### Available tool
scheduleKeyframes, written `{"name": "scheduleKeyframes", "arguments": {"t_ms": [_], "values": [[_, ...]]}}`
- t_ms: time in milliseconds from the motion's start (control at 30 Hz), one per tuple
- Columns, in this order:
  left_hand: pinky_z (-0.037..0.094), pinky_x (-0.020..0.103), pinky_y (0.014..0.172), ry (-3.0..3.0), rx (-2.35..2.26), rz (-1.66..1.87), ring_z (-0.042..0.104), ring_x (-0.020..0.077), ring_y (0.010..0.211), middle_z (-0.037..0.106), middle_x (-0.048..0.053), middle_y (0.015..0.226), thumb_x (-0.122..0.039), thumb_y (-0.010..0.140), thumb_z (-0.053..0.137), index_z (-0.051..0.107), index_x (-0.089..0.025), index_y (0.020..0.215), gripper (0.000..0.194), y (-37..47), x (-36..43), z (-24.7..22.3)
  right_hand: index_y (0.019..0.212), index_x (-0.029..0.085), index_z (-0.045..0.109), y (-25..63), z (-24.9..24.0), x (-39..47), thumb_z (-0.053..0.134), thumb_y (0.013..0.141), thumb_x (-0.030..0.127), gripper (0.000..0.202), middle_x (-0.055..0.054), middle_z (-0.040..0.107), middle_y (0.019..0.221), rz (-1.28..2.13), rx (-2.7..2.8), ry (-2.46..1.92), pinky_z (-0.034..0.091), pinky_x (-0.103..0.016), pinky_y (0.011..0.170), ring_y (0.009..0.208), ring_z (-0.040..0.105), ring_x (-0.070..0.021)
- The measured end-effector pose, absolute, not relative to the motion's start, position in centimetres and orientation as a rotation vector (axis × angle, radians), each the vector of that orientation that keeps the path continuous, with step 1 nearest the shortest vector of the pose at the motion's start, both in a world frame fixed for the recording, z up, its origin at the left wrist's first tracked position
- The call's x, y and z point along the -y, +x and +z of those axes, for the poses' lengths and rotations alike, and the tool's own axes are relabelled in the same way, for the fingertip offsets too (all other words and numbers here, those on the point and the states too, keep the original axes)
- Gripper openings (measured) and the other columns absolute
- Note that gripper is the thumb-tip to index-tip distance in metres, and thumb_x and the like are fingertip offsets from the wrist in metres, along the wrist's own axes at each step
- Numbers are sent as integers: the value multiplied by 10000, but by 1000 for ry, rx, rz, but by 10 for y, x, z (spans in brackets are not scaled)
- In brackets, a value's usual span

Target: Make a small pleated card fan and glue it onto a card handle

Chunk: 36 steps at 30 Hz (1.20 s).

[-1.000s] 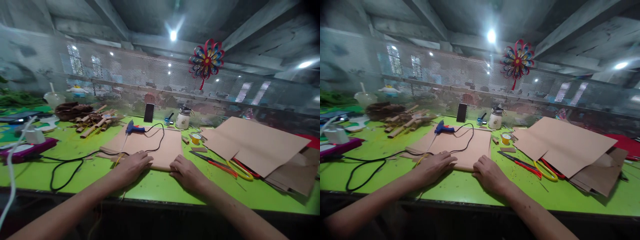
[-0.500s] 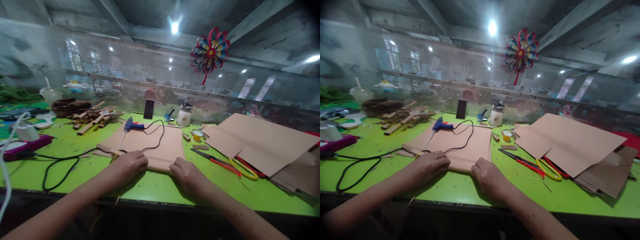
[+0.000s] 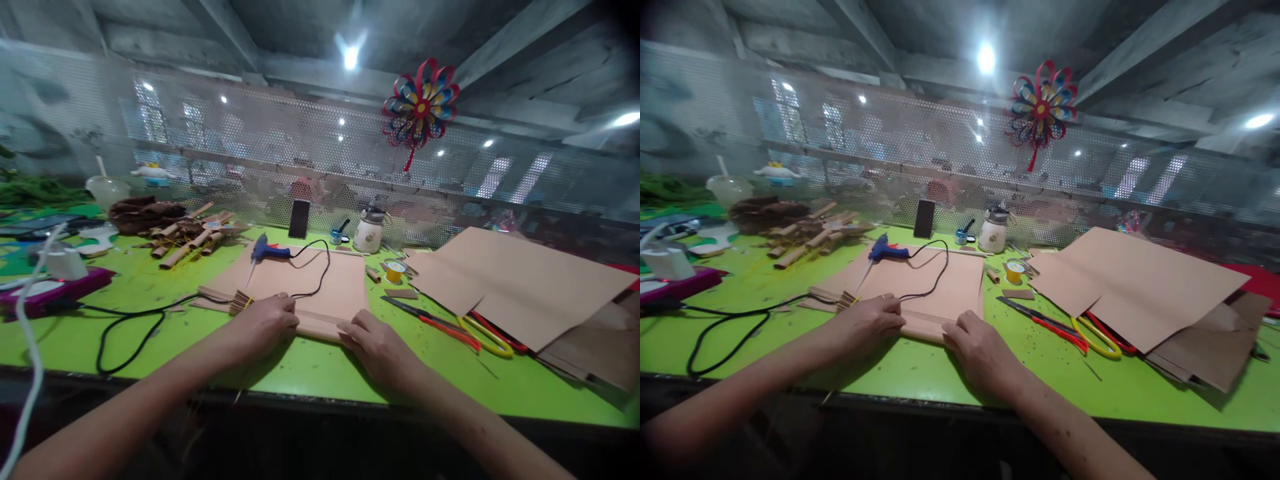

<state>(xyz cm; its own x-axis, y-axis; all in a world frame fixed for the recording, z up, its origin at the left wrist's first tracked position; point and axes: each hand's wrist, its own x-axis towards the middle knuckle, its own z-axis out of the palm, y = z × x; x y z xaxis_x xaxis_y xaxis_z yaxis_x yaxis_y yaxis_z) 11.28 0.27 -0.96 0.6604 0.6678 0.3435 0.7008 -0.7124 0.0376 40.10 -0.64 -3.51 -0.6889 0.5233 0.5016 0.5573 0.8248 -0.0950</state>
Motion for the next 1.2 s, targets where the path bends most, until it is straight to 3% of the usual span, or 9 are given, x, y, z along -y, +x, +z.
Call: {"name": "scheduleKeyframes", "arguments": {"t_ms": [167, 400, 667, 833, 1033, 1200], "values": [[361, 289, 623, -2770, 1177, -471, 543, 164, 707, 628, 54, 786, -153, 968, 607, 663, -172, 675, 298, 111, -7, -11, 967, 163, 709, 405, -37, 0, 517, 1051, 153, 210, -84, 607, 887, -32, 2484, -779, 448, -302, 672, 772, 555, -195], [390, 284, 630, -2751, 1195, -469, 535, 157, 680, 610, 58, 801, -220, 1024, 522, 664, -165, 722, 338, 114, -7, -9, 943, 158, 752, 406, -31, -11, 598, 1020, 155, 172, -79, 630, 895, 80, 2504, -793, 475, -290, 682, 803, 589, -192], [434, 295, 712, -2734, 1184, -614, 571, 194, 794, 625, 74, 933, -214, 1031, 504, 726, -184, 1010, 225, 116, -1, -19, 937, 144, 779, 408, -27, -13, 594, 1032, 206, 218, -68, 627, 889, 141, 2528, -838, 486, -274, 673, 780, 609, -179], [394, 289, 687, -2774, 1149, -673, 537, 192, 783, 604, 56, 839, -217, 1038, 500, 741, -183, 869, 296, 113, -6, -21, 995, 138, 757, 408, -30, -9, 555, 1045, 191, 215, -86, 632, 902, 94, 2514, -845, 492, -299, 701, 812, 601, -203], [370, 303, 676, -2779, 1196, -673, 529, 201, 785, 612, 62, 835, -224, 1035, 515, 740, -178, 833, 306, 115, -8, -23, 944, 128, 691, 402, -31, -2, 609, 1005, 152, 105, -108, 640, 904, -65, 2530, -779, 467, -347, 736, 869, 546, -246], [434, 294, 719, -2795, 1230, -697, 582, 198, 800, 630, 75, 895, -221, 1013, 538, 758, -177, 879, 262, 114, -8, -23, 891, 132, 664, 395, -29, -3, 553, 1019, 110, 172, -111, 632, 871, -205, 2590, -747, 429, -341, 669, 815, 526, -244]]}}
